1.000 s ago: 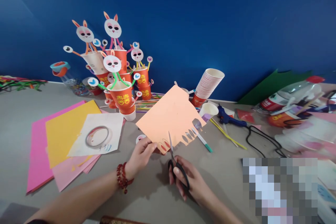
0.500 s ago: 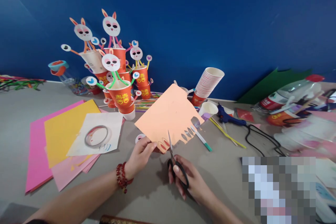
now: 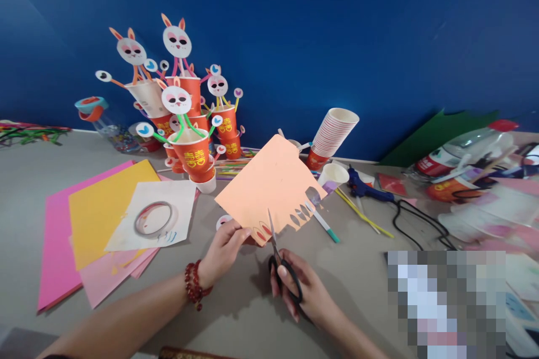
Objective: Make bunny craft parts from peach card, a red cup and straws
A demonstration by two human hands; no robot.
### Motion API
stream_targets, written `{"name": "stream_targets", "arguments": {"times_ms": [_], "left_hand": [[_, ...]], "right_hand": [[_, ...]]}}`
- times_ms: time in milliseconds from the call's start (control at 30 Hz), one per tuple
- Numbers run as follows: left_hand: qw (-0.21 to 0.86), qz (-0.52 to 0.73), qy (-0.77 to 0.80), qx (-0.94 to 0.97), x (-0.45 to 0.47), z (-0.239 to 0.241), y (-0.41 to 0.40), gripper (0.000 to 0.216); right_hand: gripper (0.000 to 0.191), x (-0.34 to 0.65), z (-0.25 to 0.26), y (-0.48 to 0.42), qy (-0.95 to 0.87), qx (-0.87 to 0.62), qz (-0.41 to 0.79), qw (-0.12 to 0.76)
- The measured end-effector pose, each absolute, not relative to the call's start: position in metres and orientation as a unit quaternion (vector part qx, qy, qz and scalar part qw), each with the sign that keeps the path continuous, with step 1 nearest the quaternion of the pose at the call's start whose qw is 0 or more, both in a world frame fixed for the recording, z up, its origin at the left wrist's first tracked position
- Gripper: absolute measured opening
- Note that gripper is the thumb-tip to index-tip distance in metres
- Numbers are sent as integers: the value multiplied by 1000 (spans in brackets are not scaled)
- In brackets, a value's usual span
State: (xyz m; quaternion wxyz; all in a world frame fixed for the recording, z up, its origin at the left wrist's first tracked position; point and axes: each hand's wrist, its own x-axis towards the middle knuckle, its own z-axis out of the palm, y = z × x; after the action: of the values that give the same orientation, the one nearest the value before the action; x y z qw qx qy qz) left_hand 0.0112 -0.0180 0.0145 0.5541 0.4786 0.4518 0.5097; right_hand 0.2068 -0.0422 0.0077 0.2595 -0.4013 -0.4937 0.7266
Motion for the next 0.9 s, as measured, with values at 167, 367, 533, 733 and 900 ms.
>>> {"name": "stream_targets", "arguments": {"times_ms": [167,367,533,733,900], "left_hand": [[542,521,457,475,12,17,-18,22],[533,512,465,488,11,18,-17,23],[540,509,466,482,9,18,-17,22],[571,508,445,466,9,22,-16,20],[577,510,432,468,8,19,-15,21]], "right_hand": [[54,207,7,-42,-490,-404,728,258],[54,207,6,-41,-499,-416,717,252],[55,209,7,-40,-508,-420,711,246],[57,211,9,-38,-518,-423,704,238],[56,211,10,-37,-528,-427,694,239]]}}
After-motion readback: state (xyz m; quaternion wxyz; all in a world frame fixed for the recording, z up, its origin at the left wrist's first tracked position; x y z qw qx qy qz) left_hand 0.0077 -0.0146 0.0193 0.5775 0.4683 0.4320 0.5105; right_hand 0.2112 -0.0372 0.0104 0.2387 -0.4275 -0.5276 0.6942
